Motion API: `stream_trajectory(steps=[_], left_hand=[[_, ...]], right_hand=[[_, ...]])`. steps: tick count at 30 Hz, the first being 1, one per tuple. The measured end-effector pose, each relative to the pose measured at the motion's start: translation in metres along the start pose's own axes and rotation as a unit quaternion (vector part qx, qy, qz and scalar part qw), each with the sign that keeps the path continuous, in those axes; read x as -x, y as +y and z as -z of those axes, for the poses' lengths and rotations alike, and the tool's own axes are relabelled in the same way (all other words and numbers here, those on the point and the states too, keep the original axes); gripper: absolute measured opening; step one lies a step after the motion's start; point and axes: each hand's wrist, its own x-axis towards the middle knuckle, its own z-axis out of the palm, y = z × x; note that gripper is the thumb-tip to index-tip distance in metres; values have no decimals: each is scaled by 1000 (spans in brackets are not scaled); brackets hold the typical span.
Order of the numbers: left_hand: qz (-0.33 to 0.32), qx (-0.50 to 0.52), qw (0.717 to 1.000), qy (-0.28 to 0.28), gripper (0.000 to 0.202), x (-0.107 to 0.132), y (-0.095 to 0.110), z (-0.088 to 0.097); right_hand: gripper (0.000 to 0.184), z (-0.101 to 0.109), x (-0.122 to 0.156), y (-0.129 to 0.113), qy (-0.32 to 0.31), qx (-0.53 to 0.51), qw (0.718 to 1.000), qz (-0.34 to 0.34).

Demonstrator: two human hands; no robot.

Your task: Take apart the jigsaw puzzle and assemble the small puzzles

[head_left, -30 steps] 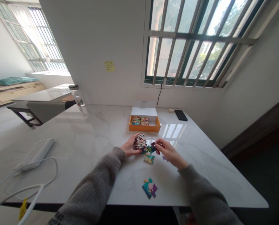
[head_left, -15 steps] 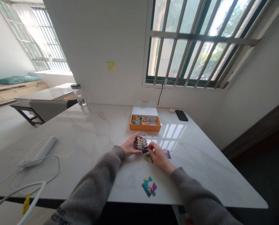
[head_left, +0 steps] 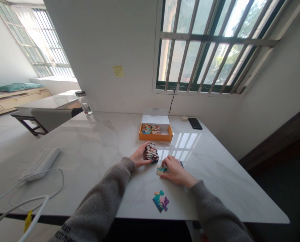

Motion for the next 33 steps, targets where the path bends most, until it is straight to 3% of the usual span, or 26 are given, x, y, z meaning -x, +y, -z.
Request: stream_trajectory(steps=[3, 9, 16, 21, 26, 30, 33], left_hand=[[3, -4, 1000, -8, 103, -1, -1, 2], [4, 22, 999, -29, 112, -1, 1, 5], [-18, -7, 1000, -21, 113, -1, -4, 2], [-29, -43, 999, -17, 105, -2, -4, 0], [-32, -46, 998, -15, 104, -1, -5, 0], [-26, -50, 998, -21, 103, -1, -5, 0], [-23, -47, 998, -19, 103, -1, -4, 0]], right_hand=[[37, 1, 0, -2, -2, -49, 998, 36], [26, -3, -8, -6, 67, -95, 987, 115], [30, -22, -23, -17, 135, -80, 979, 127], [30, -6, -21, 8, 159, -108, 977, 92], [19, 25, 1, 57, 97, -92, 991, -23], [48, 34, 19, 69, 32, -63, 996, -49], [58, 33, 26, 66, -3, -58, 998, -33]])
